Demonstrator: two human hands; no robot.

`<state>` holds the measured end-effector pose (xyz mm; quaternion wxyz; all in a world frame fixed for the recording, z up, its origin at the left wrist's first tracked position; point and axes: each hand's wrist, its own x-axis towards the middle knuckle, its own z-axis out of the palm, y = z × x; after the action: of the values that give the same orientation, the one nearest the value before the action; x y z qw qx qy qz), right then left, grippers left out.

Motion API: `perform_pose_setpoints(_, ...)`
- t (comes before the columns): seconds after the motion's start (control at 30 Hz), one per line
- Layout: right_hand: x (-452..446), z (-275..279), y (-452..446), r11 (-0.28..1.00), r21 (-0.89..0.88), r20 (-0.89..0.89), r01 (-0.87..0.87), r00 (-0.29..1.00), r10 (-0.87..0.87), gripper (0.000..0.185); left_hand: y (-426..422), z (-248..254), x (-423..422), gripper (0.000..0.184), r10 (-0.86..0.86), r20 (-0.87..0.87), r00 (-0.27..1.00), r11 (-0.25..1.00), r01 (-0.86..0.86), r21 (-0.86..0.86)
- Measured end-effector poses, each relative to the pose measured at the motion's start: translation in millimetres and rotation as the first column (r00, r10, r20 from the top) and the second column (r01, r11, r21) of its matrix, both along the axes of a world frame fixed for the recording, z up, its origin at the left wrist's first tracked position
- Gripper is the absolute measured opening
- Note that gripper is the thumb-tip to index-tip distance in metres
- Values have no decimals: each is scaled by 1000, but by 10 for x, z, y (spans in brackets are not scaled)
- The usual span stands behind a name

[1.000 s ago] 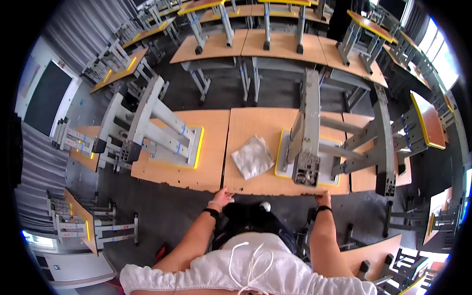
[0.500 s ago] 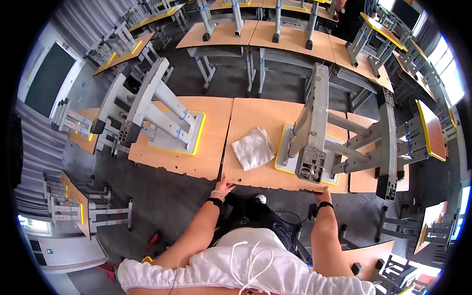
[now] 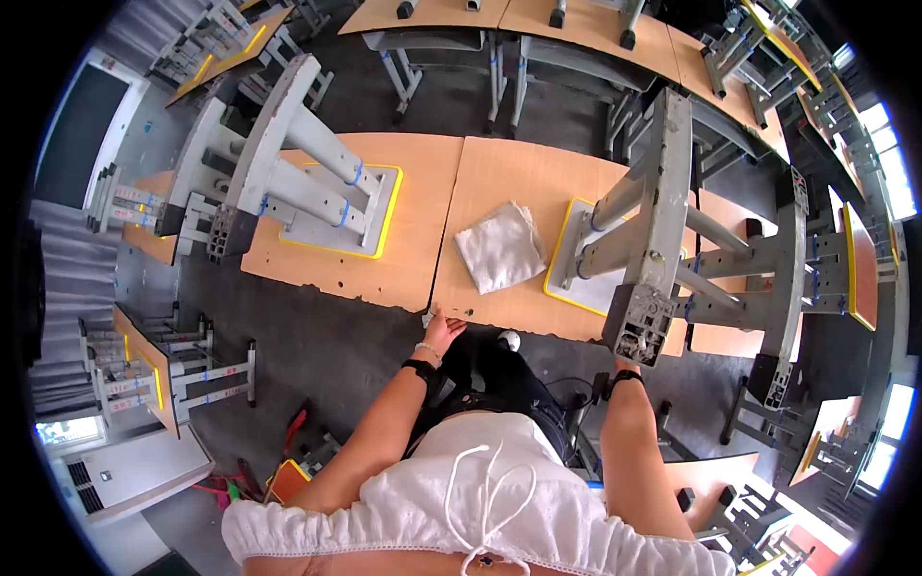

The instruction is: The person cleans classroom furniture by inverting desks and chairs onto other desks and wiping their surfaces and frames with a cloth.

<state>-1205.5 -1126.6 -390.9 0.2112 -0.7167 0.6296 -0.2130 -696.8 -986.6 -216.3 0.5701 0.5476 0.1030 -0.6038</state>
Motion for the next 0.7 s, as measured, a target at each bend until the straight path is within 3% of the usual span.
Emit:
perform_pose_setpoints(0.03, 16, 316, 24, 962, 270, -269, 32, 962, 43, 32, -6, 30, 3, 51, 12, -1, 1000, 1000, -12, 22)
perform_pose_setpoints(0.07, 35, 644, 49, 855, 514, -494, 62, 837, 236, 33, 14, 31, -12, 50, 10, -7, 1000, 999, -10, 34)
perform_pose_setpoints(0.1, 32, 651, 111, 814, 574, -507, 90, 820, 266, 34, 15, 38, -8, 50, 10, -10, 1000, 999, -9, 37)
perform_pose_setpoints(0.17, 83, 646, 198, 779, 592, -332, 206, 943, 2, 36, -34, 45, 37, 49, 15, -21, 1000, 999, -14, 50)
perform_pose_setpoints(0.23, 116, 597, 244, 722, 632, -175, 280, 960, -219, 38, -6, 58, 57, 48, 16, -40, 999, 996, -12, 91)
perform_pose_setpoints(0.3, 104, 503, 322, 670, 671, -104, 318, 935, -339, 40, 55, 134, 186, 49, -117, -76, 990, 993, 118, 14)
perform_pose_setpoints(0.37, 143, 540, 359, 629, 699, -68, 340, 907, -415, 42, 28, 193, 390, 48, -290, -198, 936, 944, 314, 105)
perform_pose_setpoints(0.47, 146, 506, 334, 600, 725, -5, 338, 874, -486, 46, -164, 640, 487, 43, -766, -76, 639, 619, 763, 185)
perform_pose_setpoints(0.5, 168, 479, 301, 601, 730, 25, 325, 866, -499, 47, -281, 831, 486, 40, -857, 149, 494, 515, 813, 271)
perform_pose_setpoints(0.57, 195, 344, 219, 636, 718, 102, 284, 860, -500, 49, -569, 1065, 360, 33, -868, 494, 50, 326, 807, 493)
perform_pose_setpoints(0.63, 188, -106, 320, 817, 559, 272, 142, 899, -343, 50, -832, 1036, 236, 32, -634, 766, -106, 508, 689, 516)
perform_pose_setpoints(0.7, 152, -291, 408, 942, 333, 384, 30, 909, -164, 52, -1096, 986, 136, 42, -454, 847, -278, 558, 652, 513)
